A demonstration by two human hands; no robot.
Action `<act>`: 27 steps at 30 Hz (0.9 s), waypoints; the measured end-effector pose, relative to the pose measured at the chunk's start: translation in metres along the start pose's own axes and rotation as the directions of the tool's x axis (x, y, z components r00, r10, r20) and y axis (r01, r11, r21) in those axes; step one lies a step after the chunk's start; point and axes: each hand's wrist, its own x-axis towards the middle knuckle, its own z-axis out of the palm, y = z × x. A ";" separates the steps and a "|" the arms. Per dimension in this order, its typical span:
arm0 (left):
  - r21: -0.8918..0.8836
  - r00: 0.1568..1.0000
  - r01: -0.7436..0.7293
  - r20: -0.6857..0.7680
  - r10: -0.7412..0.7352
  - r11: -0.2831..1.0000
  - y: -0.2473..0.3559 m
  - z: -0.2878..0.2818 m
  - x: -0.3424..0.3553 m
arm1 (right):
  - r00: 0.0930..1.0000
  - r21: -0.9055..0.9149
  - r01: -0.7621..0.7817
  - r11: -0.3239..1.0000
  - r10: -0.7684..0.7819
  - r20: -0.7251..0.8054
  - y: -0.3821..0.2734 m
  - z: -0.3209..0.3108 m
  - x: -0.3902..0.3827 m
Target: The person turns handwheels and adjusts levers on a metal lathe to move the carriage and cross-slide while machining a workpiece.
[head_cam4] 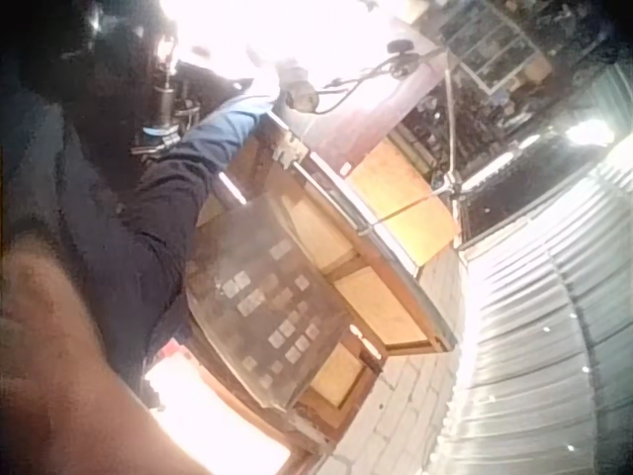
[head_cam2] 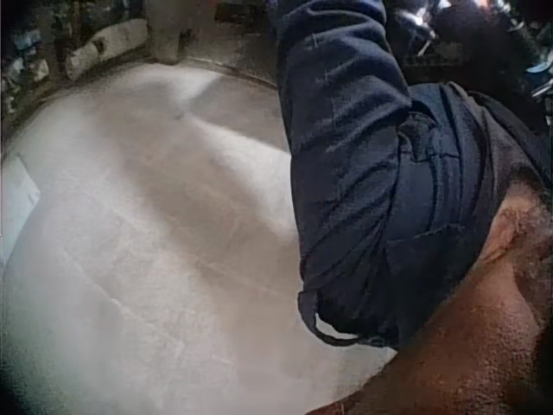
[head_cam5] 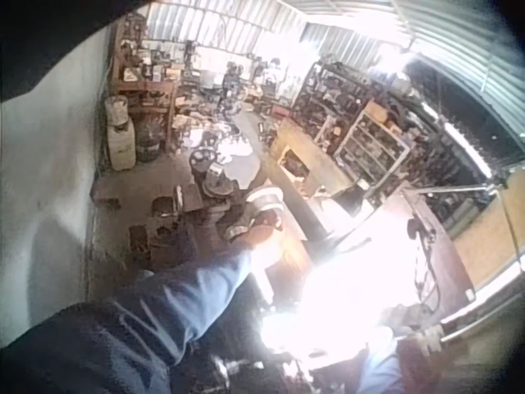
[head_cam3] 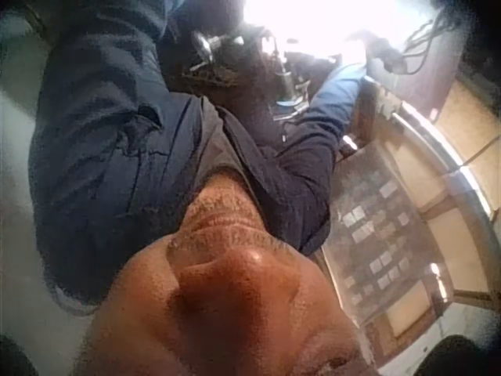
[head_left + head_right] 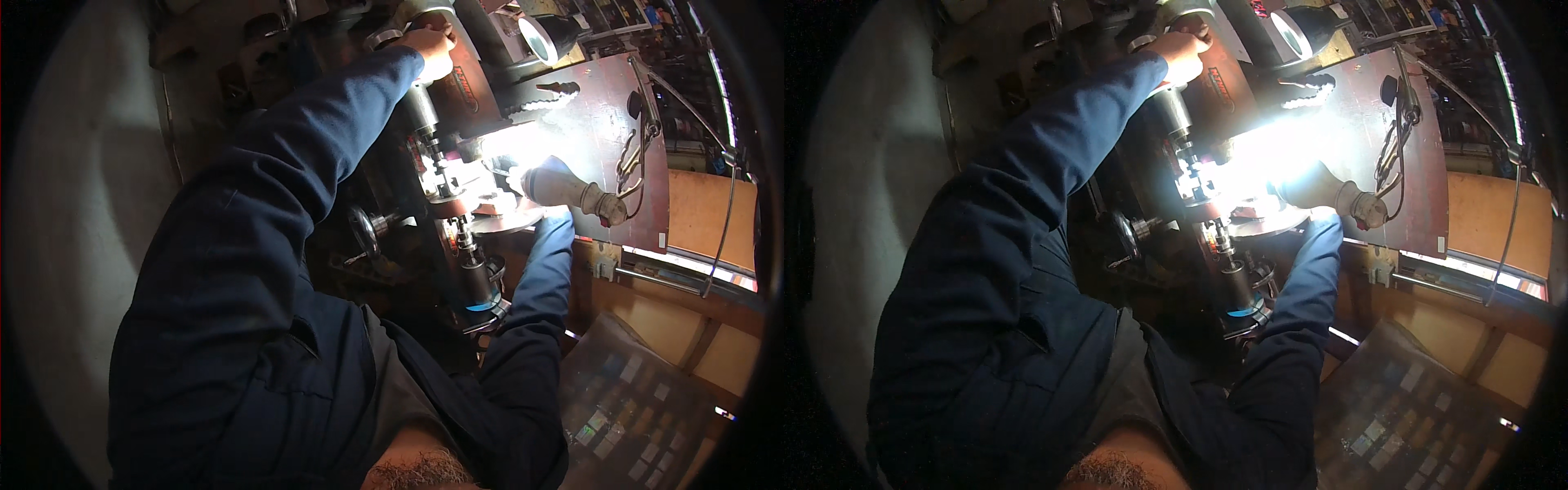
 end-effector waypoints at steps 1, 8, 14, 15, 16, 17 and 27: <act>0.299 0.994 -0.108 0.056 0.096 0.948 -0.007 0.003 -0.003 | 1.000 0.001 0.011 1.000 -0.011 -0.001 -0.006 0.001 0.004; -0.637 0.984 0.084 0.175 0.037 0.766 -0.033 -0.022 -0.008 | 1.000 0.008 0.029 1.000 -0.029 -0.004 -0.018 0.005 0.010; -0.176 0.984 0.144 0.129 -0.122 0.974 -0.013 -0.007 -0.022 | 0.999 -0.007 0.036 0.999 -0.036 0.000 -0.016 0.002 0.012; 0.201 0.988 0.094 0.106 -0.117 0.975 -0.011 -0.010 -0.021 | 1.000 -0.010 0.028 1.000 -0.028 -0.001 -0.013 0.000 0.010; 0.548 0.991 0.045 0.081 -0.107 0.835 -0.007 -0.015 -0.022 | 1.000 -0.010 0.017 1.000 -0.017 0.001 -0.009 -0.002 0.008; 0.434 0.991 -0.049 0.131 -0.009 0.900 -0.005 -0.019 -0.018 | 1.000 -0.016 0.007 1.000 -0.007 0.006 -0.003 -0.003 0.004; -0.873 0.973 0.229 0.194 -0.125 0.429 0.002 0.007 0.013 | 0.999 -0.045 0.028 0.999 -0.027 0.026 -0.020 -0.004 0.015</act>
